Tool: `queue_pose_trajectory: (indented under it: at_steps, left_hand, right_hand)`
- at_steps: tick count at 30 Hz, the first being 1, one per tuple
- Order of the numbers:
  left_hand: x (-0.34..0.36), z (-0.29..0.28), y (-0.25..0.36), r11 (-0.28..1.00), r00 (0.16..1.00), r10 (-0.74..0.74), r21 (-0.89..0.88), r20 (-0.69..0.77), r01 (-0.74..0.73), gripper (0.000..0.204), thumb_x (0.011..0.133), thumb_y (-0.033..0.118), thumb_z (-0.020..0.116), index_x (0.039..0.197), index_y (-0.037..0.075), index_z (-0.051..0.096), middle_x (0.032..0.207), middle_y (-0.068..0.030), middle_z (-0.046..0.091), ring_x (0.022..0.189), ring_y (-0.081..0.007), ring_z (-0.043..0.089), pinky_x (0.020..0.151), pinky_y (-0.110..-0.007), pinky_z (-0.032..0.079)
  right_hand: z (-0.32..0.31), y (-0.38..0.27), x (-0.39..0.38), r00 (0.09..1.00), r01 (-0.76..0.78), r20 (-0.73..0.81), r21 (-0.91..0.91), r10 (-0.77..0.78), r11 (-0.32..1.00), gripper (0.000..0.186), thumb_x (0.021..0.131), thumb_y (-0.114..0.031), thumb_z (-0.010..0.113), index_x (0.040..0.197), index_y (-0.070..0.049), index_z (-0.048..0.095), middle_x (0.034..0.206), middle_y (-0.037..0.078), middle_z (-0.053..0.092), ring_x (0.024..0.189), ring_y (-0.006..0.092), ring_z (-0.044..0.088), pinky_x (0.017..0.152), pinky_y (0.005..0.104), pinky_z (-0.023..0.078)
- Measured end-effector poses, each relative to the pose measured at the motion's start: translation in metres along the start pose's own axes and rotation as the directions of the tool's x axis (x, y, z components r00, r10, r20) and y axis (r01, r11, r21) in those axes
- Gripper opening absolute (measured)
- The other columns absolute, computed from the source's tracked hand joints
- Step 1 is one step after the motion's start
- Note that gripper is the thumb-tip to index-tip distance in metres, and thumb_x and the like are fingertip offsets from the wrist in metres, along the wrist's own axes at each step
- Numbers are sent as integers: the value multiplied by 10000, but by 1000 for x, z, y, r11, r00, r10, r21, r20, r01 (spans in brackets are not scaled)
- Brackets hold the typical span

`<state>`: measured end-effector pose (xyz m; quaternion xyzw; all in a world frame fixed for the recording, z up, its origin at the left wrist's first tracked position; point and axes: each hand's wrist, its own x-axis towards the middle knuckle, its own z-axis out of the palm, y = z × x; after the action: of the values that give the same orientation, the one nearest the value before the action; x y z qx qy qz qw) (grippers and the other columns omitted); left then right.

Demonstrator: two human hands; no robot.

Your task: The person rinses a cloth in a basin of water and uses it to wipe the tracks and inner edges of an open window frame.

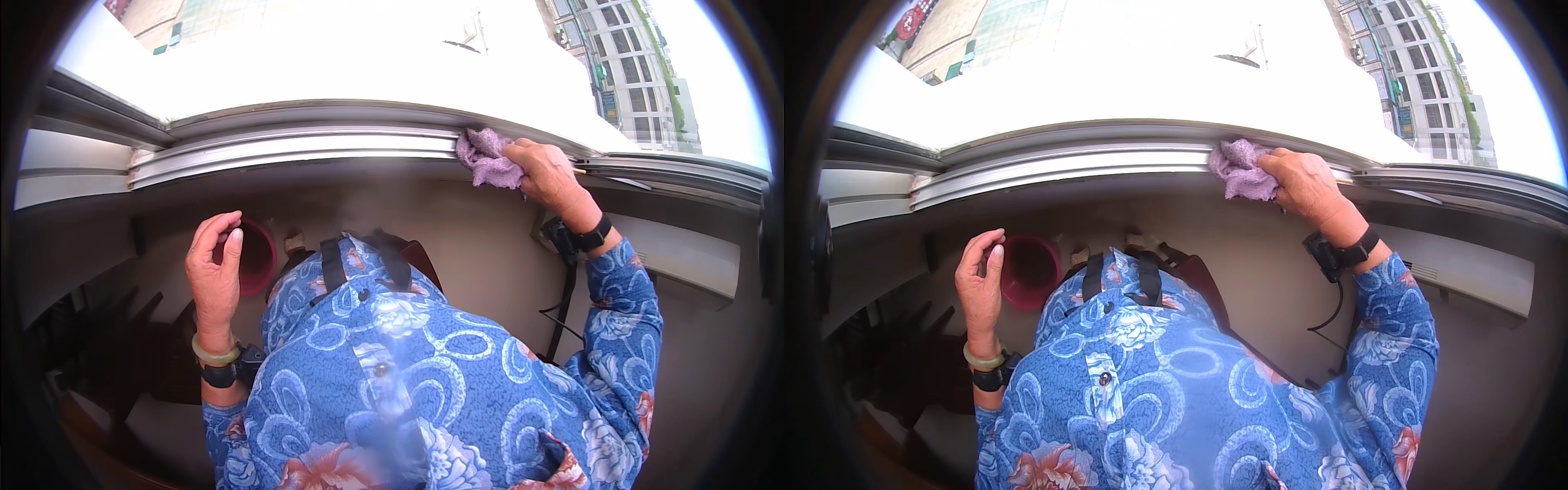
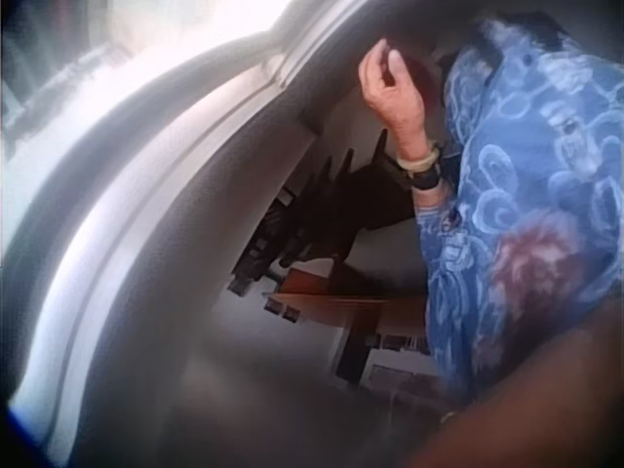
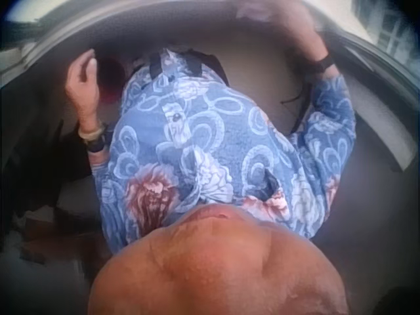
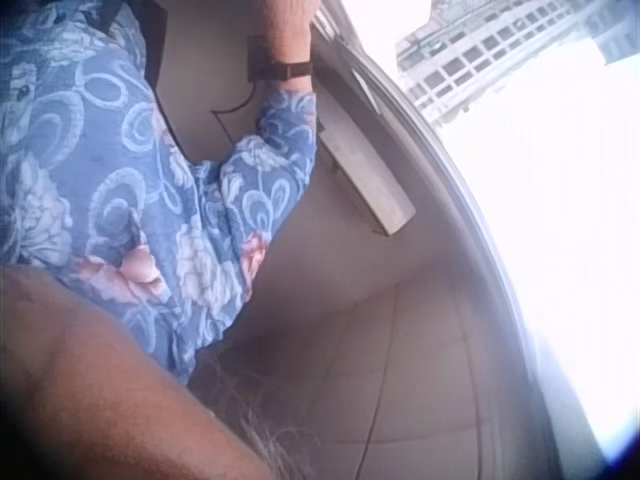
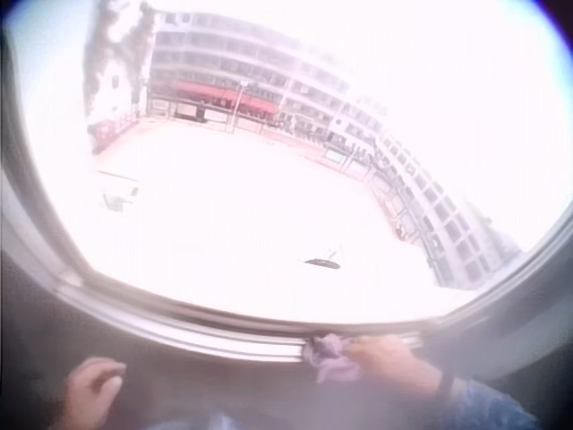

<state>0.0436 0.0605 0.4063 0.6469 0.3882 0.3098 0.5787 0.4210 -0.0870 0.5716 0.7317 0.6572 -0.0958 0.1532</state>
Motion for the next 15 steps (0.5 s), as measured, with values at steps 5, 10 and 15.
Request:
queue_pose_trajectory:
  at_steps: [5, 10, 15]
  left_hand:
    - [1, -11, 4, 999, 998, 38, -23, -51, -39, 182, 833, 66, 580, 1000, 4, 617, 945, -79, 602, 857, -152, 572, 772, -253, 445]
    - [-3, -15, -9, 999, 997, 8, -38, -76, -11, 180, 824, 60, 585, 990, -1, 614, 931, -94, 603, 851, -171, 579, 775, -265, 449]
    - [-10, -10, -28, 994, 994, -56, -93, -93, 47, 173, 821, 53, 586, 982, -5, 611, 920, -90, 604, 843, -168, 577, 765, -266, 450]
  right_hand:
    - [-21, -71, 51, 997, 68, 30, -78, -65, 995, 90, 692, -89, 546, 768, -44, 560, 771, 171, 582, 696, 357, 572, 597, 425, 450]
    - [-18, -150, 114, 984, 56, 173, -138, -32, 989, 84, 693, -83, 559, 765, -45, 578, 725, 160, 579, 690, 342, 583, 594, 415, 465]
    - [-10, -198, 163, 967, 145, 237, -189, -98, 971, 107, 714, -50, 521, 691, -34, 624, 696, 169, 615, 645, 315, 619, 560, 387, 496]
